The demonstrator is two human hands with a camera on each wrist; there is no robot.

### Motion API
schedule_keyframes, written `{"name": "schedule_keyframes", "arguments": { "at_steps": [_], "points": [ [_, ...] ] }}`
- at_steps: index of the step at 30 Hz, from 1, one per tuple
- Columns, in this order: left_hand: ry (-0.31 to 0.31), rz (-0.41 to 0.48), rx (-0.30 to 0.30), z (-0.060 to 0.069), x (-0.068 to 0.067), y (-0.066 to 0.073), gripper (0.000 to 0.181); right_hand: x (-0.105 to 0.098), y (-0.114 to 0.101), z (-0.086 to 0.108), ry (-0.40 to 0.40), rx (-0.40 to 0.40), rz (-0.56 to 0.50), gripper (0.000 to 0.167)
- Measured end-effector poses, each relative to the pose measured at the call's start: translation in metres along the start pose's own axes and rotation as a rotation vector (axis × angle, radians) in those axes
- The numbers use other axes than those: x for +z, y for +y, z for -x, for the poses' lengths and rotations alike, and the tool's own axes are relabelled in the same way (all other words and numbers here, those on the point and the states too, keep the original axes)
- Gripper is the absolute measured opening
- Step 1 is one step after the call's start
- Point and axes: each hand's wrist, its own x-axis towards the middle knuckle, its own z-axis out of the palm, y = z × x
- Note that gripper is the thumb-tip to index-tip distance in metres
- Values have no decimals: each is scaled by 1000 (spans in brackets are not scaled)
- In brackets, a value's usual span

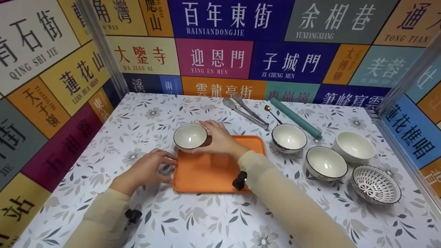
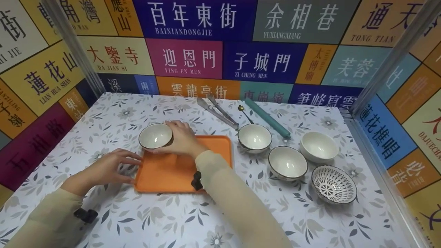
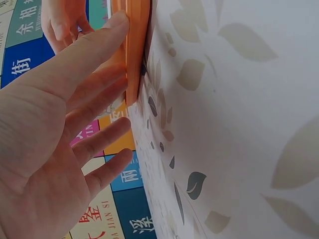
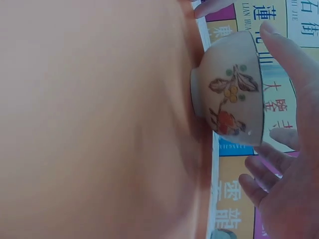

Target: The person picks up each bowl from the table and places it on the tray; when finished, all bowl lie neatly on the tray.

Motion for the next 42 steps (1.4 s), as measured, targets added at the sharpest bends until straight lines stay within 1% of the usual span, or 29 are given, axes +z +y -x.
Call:
{"name": "schedule_keyframes", "arguments": {
  "at_steps": [5,8,14,18,24,30,33,35,37,42],
  "points": [
    [5,8,2,0,-1,1,60,-15,11,17,-8,30,28,108],
    [14,-1,14,0,-2,1,60,-22,19,28,0,36,34,103],
    [22,-10,28,2,0,0,58,-34,35,50,20,74,47,91],
    [19,-6,8,2,2,2,59,-44,44,67,49,76,64,88],
    [6,-1,-29,3,0,4,61,-65,55,89,94,49,84,81],
    [4,1,-33,3,0,3,62,-86,65,109,128,52,123,79],
    [4,-4,-22,3,0,2,62,-96,69,119,145,50,138,78],
    [3,-3,-26,3,0,3,62,-103,72,124,156,49,149,78],
    [3,0,-28,2,0,3,61,-109,75,130,162,57,161,78],
    [12,-12,-7,2,1,4,59,-120,86,143,158,93,180,78]
  ]
}}
